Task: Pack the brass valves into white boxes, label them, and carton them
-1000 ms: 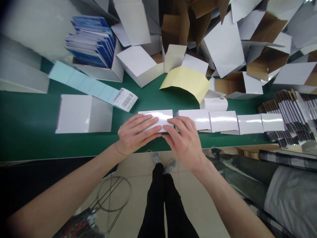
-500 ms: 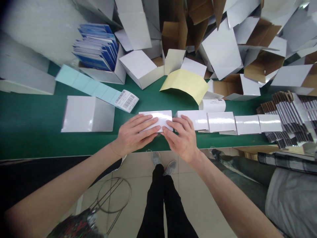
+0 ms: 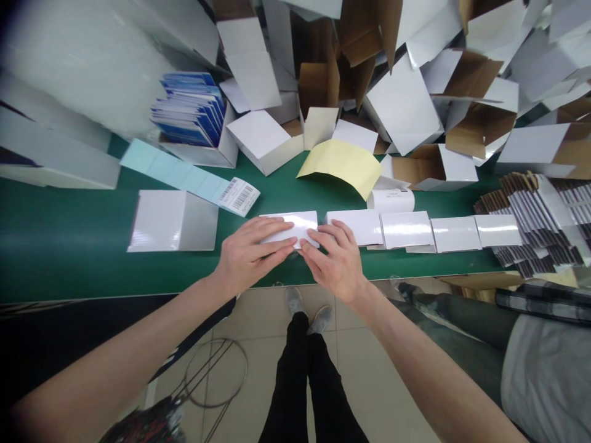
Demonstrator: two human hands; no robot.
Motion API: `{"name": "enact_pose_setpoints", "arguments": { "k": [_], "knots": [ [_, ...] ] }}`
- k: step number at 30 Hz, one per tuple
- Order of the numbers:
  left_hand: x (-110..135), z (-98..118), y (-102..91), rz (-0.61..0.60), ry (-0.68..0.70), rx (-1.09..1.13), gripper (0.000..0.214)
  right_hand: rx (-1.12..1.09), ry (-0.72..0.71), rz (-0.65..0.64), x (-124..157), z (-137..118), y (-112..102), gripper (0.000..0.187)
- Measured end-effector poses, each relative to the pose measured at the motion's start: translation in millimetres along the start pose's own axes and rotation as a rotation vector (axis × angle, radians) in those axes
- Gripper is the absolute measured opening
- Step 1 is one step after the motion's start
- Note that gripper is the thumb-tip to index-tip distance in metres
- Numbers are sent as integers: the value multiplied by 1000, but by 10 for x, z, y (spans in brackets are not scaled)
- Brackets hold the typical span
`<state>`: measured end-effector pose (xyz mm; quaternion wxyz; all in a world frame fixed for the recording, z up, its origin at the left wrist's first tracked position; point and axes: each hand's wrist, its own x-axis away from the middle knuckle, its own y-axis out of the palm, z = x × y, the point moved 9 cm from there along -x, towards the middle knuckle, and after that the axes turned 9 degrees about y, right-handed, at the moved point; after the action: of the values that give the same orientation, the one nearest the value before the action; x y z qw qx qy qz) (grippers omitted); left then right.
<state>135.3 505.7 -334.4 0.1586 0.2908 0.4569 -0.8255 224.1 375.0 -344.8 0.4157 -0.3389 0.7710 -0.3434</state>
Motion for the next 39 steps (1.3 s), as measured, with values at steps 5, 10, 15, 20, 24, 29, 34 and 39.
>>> {"name": "enact_pose_setpoints", "arguments": {
  "k": [5, 10, 15, 20, 24, 29, 34, 39],
  "knots": [
    [-24, 19, -1, -9, -22, 4, 23, -14, 32, -37, 7, 26, 29, 32],
    [-27, 78, 7, -60, 22, -60, 27, -15, 22, -54, 14, 23, 34, 31],
    [-9, 143, 21, -116, 63, -151, 31, -9, -25, -30, 2, -29, -24, 29],
    [43, 181, 88, -161, 89, -213, 36, 5, -56, -32, -5, -67, -57, 24],
    [119, 163, 120, -150, 59, -223, 38, 21, -32, -114, -77, -95, -84, 27],
    [-30, 240, 85, -283, -83, -242, 28, 3, 101, -200, 80, -368, -576, 34],
    [-505, 458, 88, -362, -160, -319, 58, -148, 493, -134, 1282, -621, -1295, 24],
    [-698, 396, 324, -403, -244, -369, 73, -164, 745, 41, 2736, -693, -1700, 18]
  ]
}}
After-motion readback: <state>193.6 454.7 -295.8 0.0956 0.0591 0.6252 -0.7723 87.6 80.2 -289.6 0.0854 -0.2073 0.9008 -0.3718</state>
